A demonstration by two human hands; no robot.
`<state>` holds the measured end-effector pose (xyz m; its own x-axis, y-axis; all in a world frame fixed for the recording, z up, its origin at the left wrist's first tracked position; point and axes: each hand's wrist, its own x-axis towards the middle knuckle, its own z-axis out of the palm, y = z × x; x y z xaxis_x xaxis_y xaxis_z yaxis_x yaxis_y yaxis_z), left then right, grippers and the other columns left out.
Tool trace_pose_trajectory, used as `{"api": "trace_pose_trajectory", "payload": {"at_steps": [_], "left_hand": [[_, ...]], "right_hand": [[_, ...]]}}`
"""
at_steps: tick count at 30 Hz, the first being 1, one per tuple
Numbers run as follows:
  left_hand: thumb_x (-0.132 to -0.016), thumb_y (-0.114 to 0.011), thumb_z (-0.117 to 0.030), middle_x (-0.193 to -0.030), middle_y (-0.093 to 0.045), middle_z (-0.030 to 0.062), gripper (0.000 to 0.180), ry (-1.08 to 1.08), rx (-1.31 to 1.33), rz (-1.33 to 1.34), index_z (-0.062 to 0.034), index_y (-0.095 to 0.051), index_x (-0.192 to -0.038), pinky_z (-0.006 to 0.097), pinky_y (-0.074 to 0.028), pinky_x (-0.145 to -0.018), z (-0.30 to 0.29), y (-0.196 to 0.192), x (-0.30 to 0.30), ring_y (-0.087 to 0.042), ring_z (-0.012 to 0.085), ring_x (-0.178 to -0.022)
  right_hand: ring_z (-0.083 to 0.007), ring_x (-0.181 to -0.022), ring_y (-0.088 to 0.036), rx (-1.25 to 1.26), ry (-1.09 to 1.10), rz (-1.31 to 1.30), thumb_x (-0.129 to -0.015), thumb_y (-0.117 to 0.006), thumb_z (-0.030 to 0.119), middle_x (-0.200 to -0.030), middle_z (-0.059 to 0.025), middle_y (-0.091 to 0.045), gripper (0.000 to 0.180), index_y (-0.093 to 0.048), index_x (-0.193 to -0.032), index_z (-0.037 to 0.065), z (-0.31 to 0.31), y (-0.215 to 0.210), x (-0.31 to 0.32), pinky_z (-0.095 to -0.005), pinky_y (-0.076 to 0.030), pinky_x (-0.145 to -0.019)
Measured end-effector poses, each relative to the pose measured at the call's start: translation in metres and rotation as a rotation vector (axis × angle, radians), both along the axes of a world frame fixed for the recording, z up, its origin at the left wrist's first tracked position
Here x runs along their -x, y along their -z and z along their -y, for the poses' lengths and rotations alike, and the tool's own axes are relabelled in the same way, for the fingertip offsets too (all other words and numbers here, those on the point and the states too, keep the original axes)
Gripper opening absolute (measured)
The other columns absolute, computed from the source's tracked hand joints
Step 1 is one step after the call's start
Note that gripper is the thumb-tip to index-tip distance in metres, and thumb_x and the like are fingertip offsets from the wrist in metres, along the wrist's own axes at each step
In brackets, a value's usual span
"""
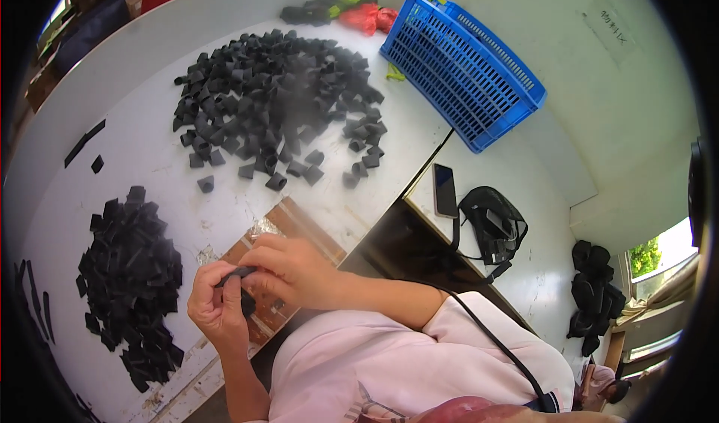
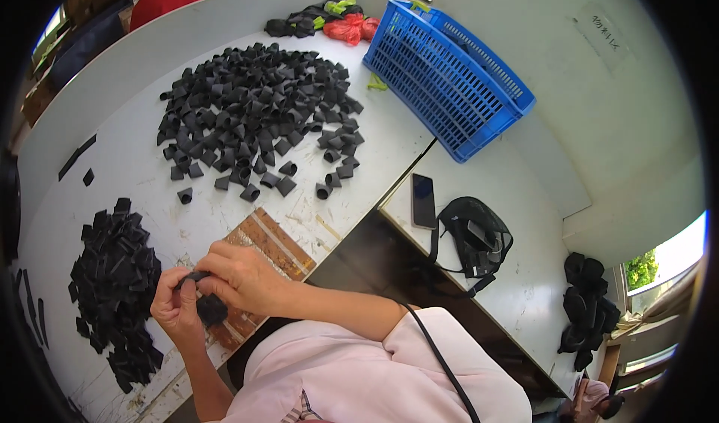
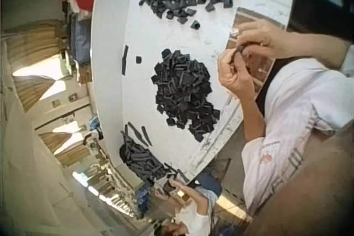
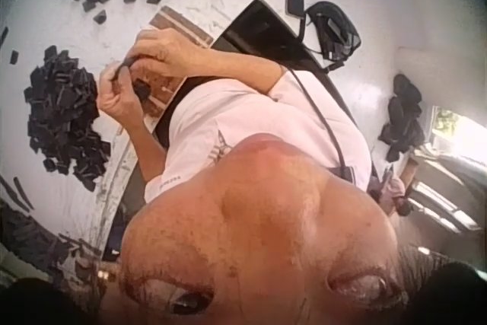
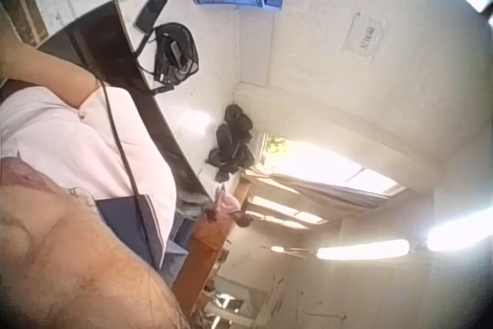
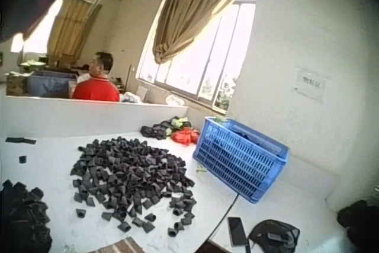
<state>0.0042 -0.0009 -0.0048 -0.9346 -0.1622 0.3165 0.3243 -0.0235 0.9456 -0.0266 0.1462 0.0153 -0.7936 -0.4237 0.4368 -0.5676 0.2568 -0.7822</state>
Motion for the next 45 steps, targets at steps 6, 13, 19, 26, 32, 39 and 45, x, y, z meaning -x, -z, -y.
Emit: {"api": "trace_pose_trajectory", "payload": {"at_steps": [6,13,19,26,32,39,45], "left_hand": [[-0.079,-0.058,-0.005,-0.077,-0.055,0.0074,0.009,-0.002,0.02,0.011,0.0022,-0.054,-0.08,0.021,-0.039,-0.061,0.001,0.01,0.002,-0.049,0.0114,-0.067],[-0.082,-0.056,-0.004,-0.073,-0.052,0.0034,0.009,0.033,0.048,-0.091,0.0036,-0.051,-0.082,0.018,-0.039,-0.059,-0.003,0.02,0.009,-0.048,0.0069,-0.066],[-0.081,-0.058,-0.01,-0.061,-0.053,0.0052,0.014,0.074,-0.065,0.051,0.0021,-0.054,-0.075,0.021,-0.039,-0.049,0.002,0.032,0.006,-0.049,0.0089,-0.053],[-0.079,-0.059,-0.009,-0.05,-0.05,0.0027,0.013,0.049,0.045,0.102,-0.0001,-0.053,-0.072,0.021,-0.036,-0.043,0.003,0.034,0.001,-0.047,0.0085,-0.043],[-0.076,-0.056,0.0,-0.097,-0.055,0.0116,0.035,0.074,0.021,-0.023,0.0056,-0.047,-0.109,0.026,-0.041,-0.079,0.003,0.028,0.013,-0.053,0.0145,-0.088],[-0.066,-0.059,0.003,-0.092,-0.06,0.0111,0.034,0.066,0.056,-0.126,0.0005,-0.056,-0.1,0.027,-0.045,-0.072,0.009,-0.002,0.022,-0.058,0.0186,-0.082],[-0.075,-0.061,0.0,-0.079,-0.059,0.0081,0.008,0.107,-0.057,-0.193,0.0021,-0.059,-0.082,0.021,-0.044,-0.059,0.006,0.007,0.021,-0.055,0.0128,-0.064]], "right_hand": [[-0.0259,-0.066,-0.053,-0.023,0.011,0.02,-0.076,-0.056,0.004,-0.075,-0.0106,-0.051,0.011,-0.055,-0.086,0.0,0.004,0.0,-0.005,-0.0314,-0.042,-0.057],[-0.0204,-0.066,-0.051,-0.056,0.007,-0.023,-0.08,-0.055,0.007,-0.074,-0.0073,-0.051,0.014,-0.054,-0.093,0.002,-0.001,-0.004,-0.005,-0.029,-0.039,-0.055],[-0.0177,-0.062,-0.049,-0.058,0.03,0.176,-0.081,-0.056,0.011,-0.073,-0.0063,-0.051,0.013,-0.057,-0.091,0.003,0.0,-0.003,-0.01,-0.0274,-0.038,-0.054],[-0.0259,-0.064,-0.052,-0.125,0.057,0.163,-0.072,-0.057,0.002,-0.071,-0.0106,-0.051,0.01,-0.056,-0.082,0.002,0.0,-0.002,-0.014,-0.0328,-0.041,-0.055],[-0.0035,-0.06,-0.051,0.133,0.197,0.396,-0.081,-0.052,0.002,-0.07,-0.0013,-0.055,0.007,-0.057,-0.086,0.0,-0.009,0.005,-0.013,-0.0179,-0.041,-0.052],[-0.0067,-0.062,-0.05,0.048,0.084,0.274,-0.079,-0.062,0.015,-0.072,-0.002,-0.053,0.03,-0.052,-0.103,0.0,-0.017,-0.01,-0.004,-0.0185,-0.04,-0.054],[-0.0168,-0.056,-0.053,-0.155,0.077,0.016,-0.073,-0.065,0.012,-0.068,-0.0072,-0.052,0.02,-0.058,-0.088,0.001,-0.002,-0.015,-0.001,-0.0256,-0.042,-0.048]]}}
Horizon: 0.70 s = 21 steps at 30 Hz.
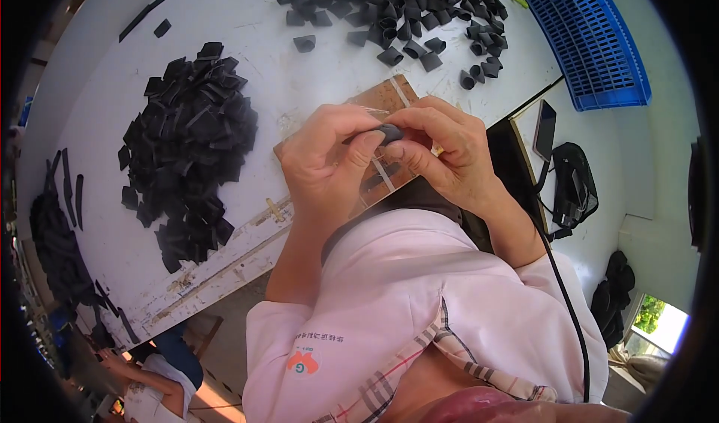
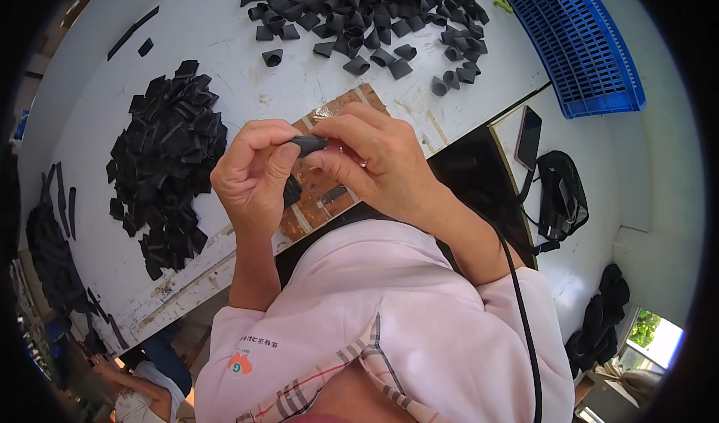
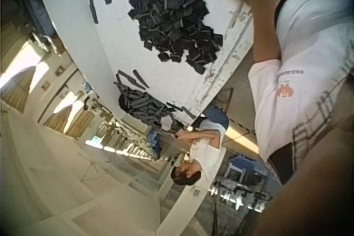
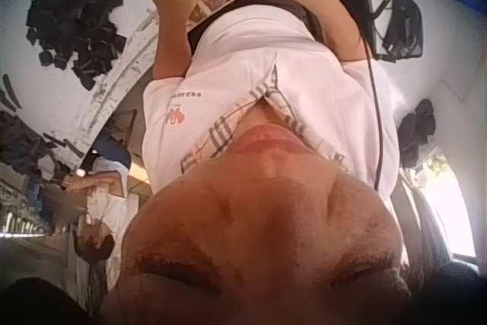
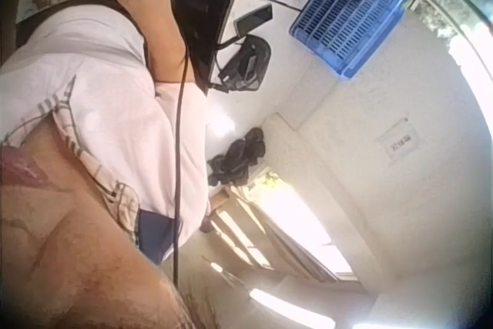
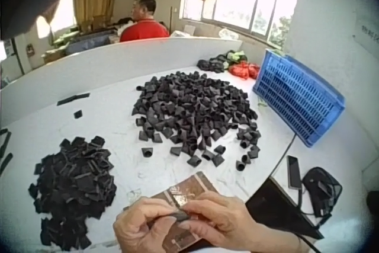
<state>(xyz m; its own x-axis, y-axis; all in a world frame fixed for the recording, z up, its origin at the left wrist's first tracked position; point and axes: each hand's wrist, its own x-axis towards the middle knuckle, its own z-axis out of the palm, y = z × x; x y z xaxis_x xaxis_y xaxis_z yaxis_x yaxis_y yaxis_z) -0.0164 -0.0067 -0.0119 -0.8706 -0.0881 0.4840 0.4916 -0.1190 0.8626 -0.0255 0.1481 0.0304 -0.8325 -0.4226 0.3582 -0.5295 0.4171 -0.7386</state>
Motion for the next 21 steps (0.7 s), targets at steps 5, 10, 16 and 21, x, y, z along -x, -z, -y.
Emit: {"api": "trace_pose_trajectory", "payload": {"at_steps": [5,10,16,21], "left_hand": [[-0.076,-0.06,0.001,-0.077,-0.059,0.0068,0.005,-0.06,-0.012,0.055,0.0015,-0.059,-0.08,0.02,-0.043,-0.059,0.0,-0.006,-0.004,-0.053,0.0114,-0.063],[-0.075,-0.061,0.001,-0.076,-0.058,0.0073,0.006,-0.044,0.147,-0.004,0.0006,-0.058,-0.081,0.02,-0.043,-0.057,0.001,-0.008,-0.005,-0.053,0.0119,-0.063],[-0.073,-0.062,0.002,-0.077,-0.058,0.0082,0.01,-0.109,0.259,-0.035,-0.0003,-0.06,-0.083,0.022,-0.042,-0.053,-0.002,-0.016,-0.001,-0.054,0.0134,-0.06],[-0.079,-0.058,0.0,-0.081,-0.058,0.0075,0.009,-0.093,-0.172,0.064,0.0025,-0.057,-0.087,0.024,-0.042,-0.068,-0.003,-0.024,-0.018,-0.051,0.0143,-0.073]], "right_hand": [[-0.0191,-0.055,-0.051,-0.074,-0.028,-0.134,-0.071,-0.065,0.007,-0.068,-0.007,-0.052,0.013,-0.059,-0.082,0.003,0.003,-0.007,0.004,-0.0261,-0.039,-0.046],[-0.0215,-0.054,-0.05,-0.087,-0.046,-0.192,-0.07,-0.063,0.004,-0.063,-0.0064,-0.05,0.008,-0.057,-0.077,0.003,-0.001,0.013,0.006,-0.0295,-0.039,-0.045],[-0.0208,-0.055,-0.051,0.043,0.024,-0.231,-0.073,-0.061,0.004,-0.064,-0.0068,-0.05,0.006,-0.057,-0.077,0.002,0.005,0.024,0.007,-0.0289,-0.039,-0.046],[-0.014,-0.058,-0.053,0.28,0.019,0.062,-0.078,-0.058,0.005,-0.07,-0.007,-0.056,0.013,-0.059,-0.091,0.0,-0.005,0.008,-0.004,-0.0236,-0.043,-0.052]]}}
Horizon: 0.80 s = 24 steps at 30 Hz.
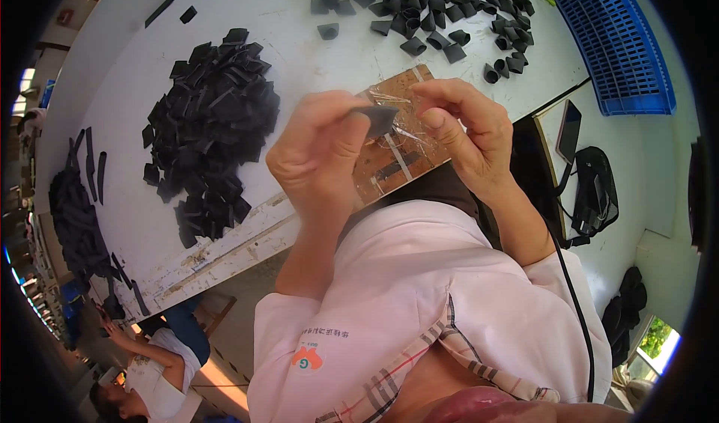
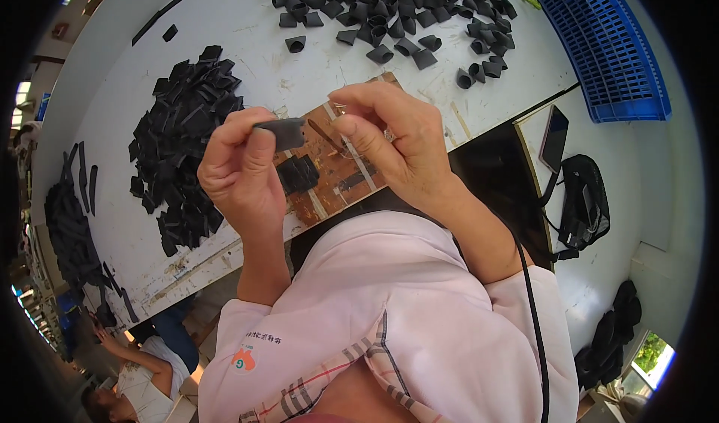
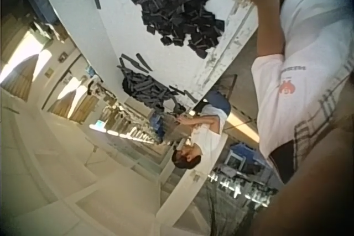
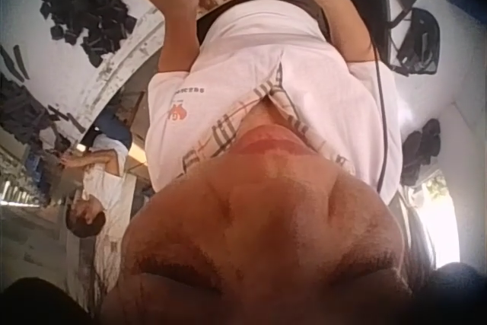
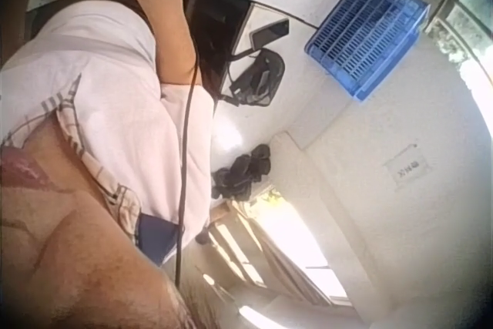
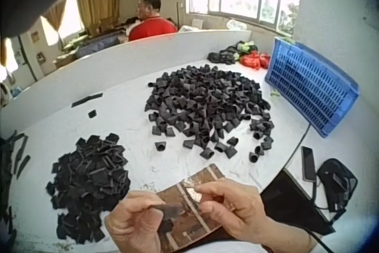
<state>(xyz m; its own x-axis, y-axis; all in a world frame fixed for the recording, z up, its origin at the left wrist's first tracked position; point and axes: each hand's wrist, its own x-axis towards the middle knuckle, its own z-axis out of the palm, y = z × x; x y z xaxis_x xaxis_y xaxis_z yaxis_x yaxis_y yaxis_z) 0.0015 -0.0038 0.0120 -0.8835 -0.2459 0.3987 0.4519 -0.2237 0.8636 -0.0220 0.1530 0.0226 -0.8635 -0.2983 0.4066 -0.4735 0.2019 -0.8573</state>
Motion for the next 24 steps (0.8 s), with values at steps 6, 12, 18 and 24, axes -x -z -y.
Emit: {"api": "trace_pose_trajectory", "payload": {"at_steps": [6,12,18,24], "left_hand": [[-0.085,-0.053,-0.01,-0.084,-0.05,0.0105,0.015,0.354,-0.71,0.271,0.0016,-0.052,-0.094,0.032,-0.041,-0.073,0.007,-0.01,-0.016,-0.046,0.0203,-0.083],[-0.085,-0.05,-0.005,-0.095,-0.056,0.0109,0.014,0.569,-0.776,0.409,0.0021,-0.054,-0.096,0.027,-0.043,-0.083,-0.003,-0.003,-0.034,-0.055,0.0169,-0.089],[-0.083,-0.054,-0.004,-0.089,-0.057,0.0074,0.009,0.302,-0.392,0.541,0.0018,-0.057,-0.089,0.023,-0.045,-0.07,-0.004,0.039,-0.061,-0.054,0.011,-0.076],[-0.081,-0.057,-0.007,-0.079,-0.056,0.0051,0.011,-0.34,0.466,0.631,0.0016,-0.057,-0.089,0.019,-0.042,-0.062,0.028,0.113,-0.057,-0.05,0.0074,-0.066]], "right_hand": [[-0.0135,-0.056,-0.053,-0.087,0.078,-0.3,-0.066,-0.062,-0.005,-0.072,-0.0076,-0.055,0.029,-0.059,-0.094,0.001,0.003,-0.018,-0.015,-0.0224,-0.043,-0.047],[-0.0159,-0.057,-0.054,-0.093,0.021,-0.349,-0.062,-0.058,-0.008,-0.078,-0.0103,-0.056,0.029,-0.059,-0.089,0.0,0.007,-0.01,-0.02,-0.023,-0.043,-0.048],[-0.0188,-0.052,-0.052,-0.193,-0.157,0.102,-0.066,-0.053,-0.007,-0.065,-0.0077,-0.053,0.015,-0.059,-0.077,0.001,-0.005,0.004,-0.033,-0.0254,-0.039,-0.045],[-0.007,-0.06,-0.053,0.29,0.072,0.601,-0.083,-0.05,0.004,-0.075,-0.0064,-0.061,0.019,-0.06,-0.094,-0.006,-0.064,0.028,0.032,-0.0177,-0.043,-0.056]]}}
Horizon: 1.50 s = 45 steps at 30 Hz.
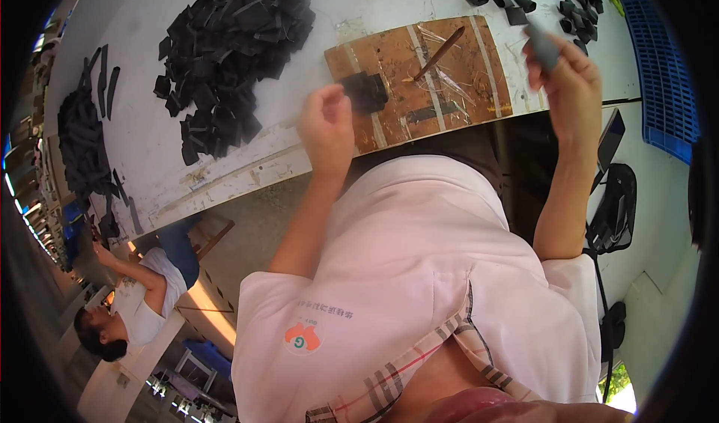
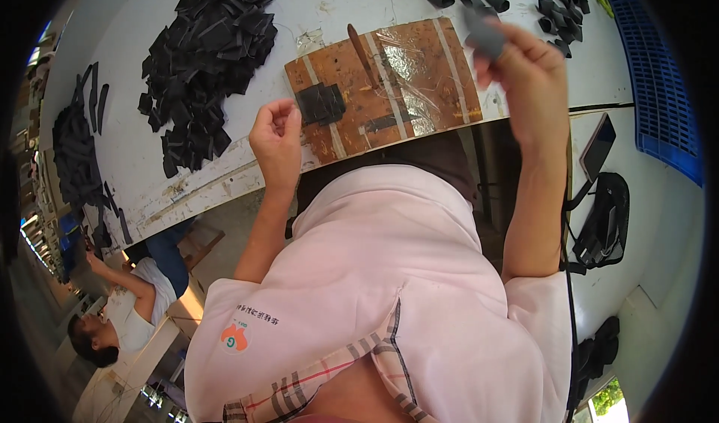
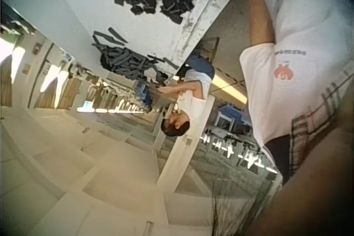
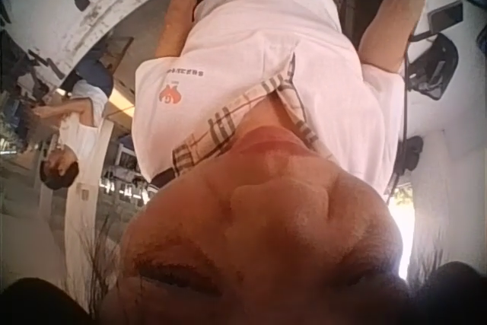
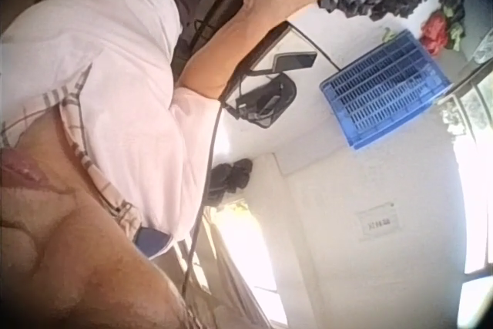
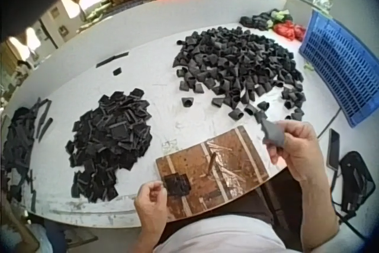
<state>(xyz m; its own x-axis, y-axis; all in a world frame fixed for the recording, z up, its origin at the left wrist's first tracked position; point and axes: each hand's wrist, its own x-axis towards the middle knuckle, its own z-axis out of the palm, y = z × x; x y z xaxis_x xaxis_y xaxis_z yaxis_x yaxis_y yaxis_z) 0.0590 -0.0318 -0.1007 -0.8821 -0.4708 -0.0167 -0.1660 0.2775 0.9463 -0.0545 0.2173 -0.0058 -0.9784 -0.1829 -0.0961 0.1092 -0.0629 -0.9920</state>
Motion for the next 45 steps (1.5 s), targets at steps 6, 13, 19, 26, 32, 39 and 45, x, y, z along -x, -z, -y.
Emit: {"api": "trace_pose_trajectory", "payload": {"at_steps": [6,13,19,26,32,39,45], "left_hand": [[-0.072,-0.062,-0.01,-0.084,-0.054,0.0147,0.018,0.021,0.481,0.209,-0.001,-0.054,-0.085,0.038,-0.041,-0.071,0.014,0.027,0.023,-0.052,0.0318,-0.081],[-0.073,-0.061,-0.003,-0.075,-0.057,0.0117,0.008,-0.019,0.217,0.025,0.0007,-0.054,-0.075,0.032,-0.044,-0.06,0.008,0.001,0.022,-0.056,0.0231,-0.065],[-0.077,-0.06,-0.004,-0.073,-0.058,0.0047,0.012,0.296,-0.767,0.078,0.0006,-0.054,-0.086,0.018,-0.043,-0.055,-0.021,-0.066,0.012,-0.053,0.0058,-0.06],[-0.076,-0.06,-0.013,-0.074,-0.059,0.0066,0.02,0.391,-1.097,0.167,-0.0006,-0.054,-0.09,0.018,-0.041,-0.054,-0.025,-0.071,0.015,-0.054,0.0091,-0.06],[-0.075,-0.061,-0.009,-0.07,-0.059,0.0043,0.014,0.407,-1.002,0.199,-0.0005,-0.056,-0.086,0.018,-0.041,-0.053,-0.033,-0.073,0.016,-0.053,0.0078,-0.059],[-0.076,-0.06,-0.005,-0.067,-0.058,0.0024,0.008,0.333,-0.89,0.157,0.0002,-0.058,-0.081,0.016,-0.039,-0.051,-0.037,-0.072,0.015,-0.051,0.0051,-0.058],[-0.073,-0.059,0.001,-0.058,-0.057,0.0076,0.005,0.287,-0.344,-0.116,0.0008,-0.054,-0.073,0.024,-0.041,-0.045,-0.054,-0.065,0.016,-0.052,0.0096,-0.049]], "right_hand": [[-0.0087,-0.065,-0.055,-0.266,0.038,0.07,-0.083,-0.055,0.012,-0.079,-0.0062,-0.062,0.026,-0.056,-0.103,-0.005,0.001,0.038,-0.008,-0.0205,-0.044,-0.058],[-0.0128,-0.063,-0.055,-0.458,-0.497,0.041,-0.08,-0.059,0.012,-0.072,-0.0096,-0.06,0.026,-0.055,-0.098,-0.007,0.066,0.038,-0.062,-0.0232,-0.045,-0.057],[-0.0086,-0.065,-0.055,0.259,-0.315,0.34,-0.081,-0.061,0.018,-0.073,-0.003,-0.058,0.023,-0.056,-0.091,-0.002,0.075,0.04,-0.056,-0.0215,-0.045,-0.057],[-0.0056,-0.063,-0.054,0.515,-0.303,0.537,-0.084,-0.056,0.017,-0.073,-0.0015,-0.058,0.014,-0.056,-0.084,0.003,0.064,0.029,-0.05,-0.0158,-0.043,-0.056],[-0.0047,-0.06,-0.053,0.495,-0.31,0.543,-0.084,-0.057,0.017,-0.07,-0.0009,-0.057,0.014,-0.057,-0.082,0.004,0.056,0.033,-0.049,-0.0159,-0.043,-0.054],[-0.0095,-0.059,-0.052,-0.307,-0.183,-0.035,-0.078,-0.063,0.016,-0.07,-0.0045,-0.056,0.02,-0.056,-0.087,0.0,0.065,0.031,-0.054,-0.0234,-0.044,-0.052],[-0.0108,-0.058,-0.048,-0.253,-0.138,-0.345,-0.075,-0.063,0.007,-0.073,-0.0041,-0.052,0.01,-0.059,-0.081,0.0,0.068,0.02,-0.065,-0.0202,-0.037,-0.051]]}}
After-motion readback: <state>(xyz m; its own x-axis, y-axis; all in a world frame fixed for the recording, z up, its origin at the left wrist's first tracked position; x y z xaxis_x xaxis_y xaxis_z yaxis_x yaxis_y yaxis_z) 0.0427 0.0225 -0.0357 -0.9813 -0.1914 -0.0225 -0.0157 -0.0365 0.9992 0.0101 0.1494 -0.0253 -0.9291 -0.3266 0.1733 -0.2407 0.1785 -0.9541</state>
